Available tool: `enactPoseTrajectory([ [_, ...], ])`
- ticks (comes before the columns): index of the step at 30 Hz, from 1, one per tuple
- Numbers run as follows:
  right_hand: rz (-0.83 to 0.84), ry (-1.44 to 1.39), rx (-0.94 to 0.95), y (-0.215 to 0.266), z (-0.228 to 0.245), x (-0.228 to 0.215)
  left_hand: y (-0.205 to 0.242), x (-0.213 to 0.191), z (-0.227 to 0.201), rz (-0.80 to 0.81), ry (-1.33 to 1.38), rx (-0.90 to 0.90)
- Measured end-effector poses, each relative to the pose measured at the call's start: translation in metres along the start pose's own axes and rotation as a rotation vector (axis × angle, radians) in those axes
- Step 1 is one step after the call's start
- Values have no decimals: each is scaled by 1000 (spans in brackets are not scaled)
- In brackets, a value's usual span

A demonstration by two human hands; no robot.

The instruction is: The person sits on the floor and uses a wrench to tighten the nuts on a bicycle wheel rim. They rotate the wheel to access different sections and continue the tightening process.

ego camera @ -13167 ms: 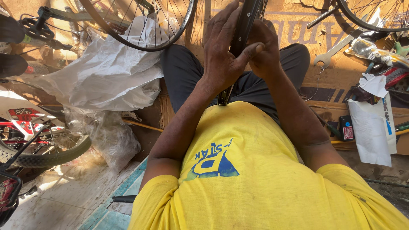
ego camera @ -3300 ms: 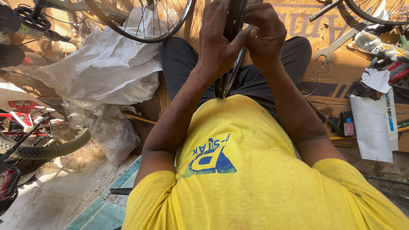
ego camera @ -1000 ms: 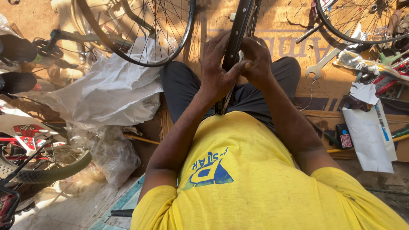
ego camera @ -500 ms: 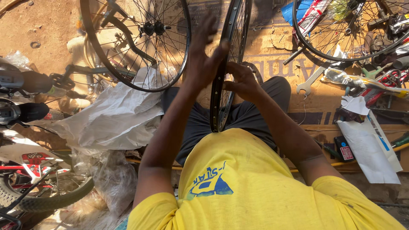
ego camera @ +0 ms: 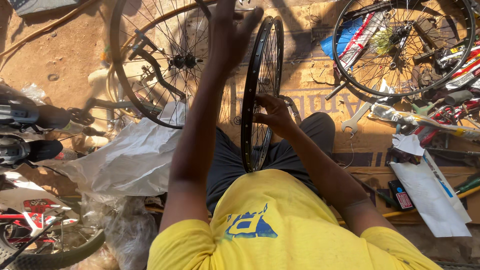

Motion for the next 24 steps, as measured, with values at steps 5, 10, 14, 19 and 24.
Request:
enactPoseTrajectory([
  [5, 18, 58, -87, 6, 19, 9, 180, 8, -29, 175, 17, -182],
  [10, -112, 357, -142, 11, 45, 15, 198, 2, -62, 141, 155, -345],
  [14, -258, 607, -292, 13, 76, 21, 172, 0, -81, 161, 138, -332],
  [19, -617, 729, -577, 41, 101, 21, 188, 15, -78, 137, 212, -297],
  [24, -413, 482, -484, 33, 80, 5, 174, 10, -74, 125, 171, -263],
])
Point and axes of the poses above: each hand's wrist, its own y-axis away from the middle knuckle, its own x-axis out of the palm, z = x × y, the point moved 10 cm from there along -y, towards the middle knuckle, and after that the axes turned 13 degrees about x, right-handed, at the moved point
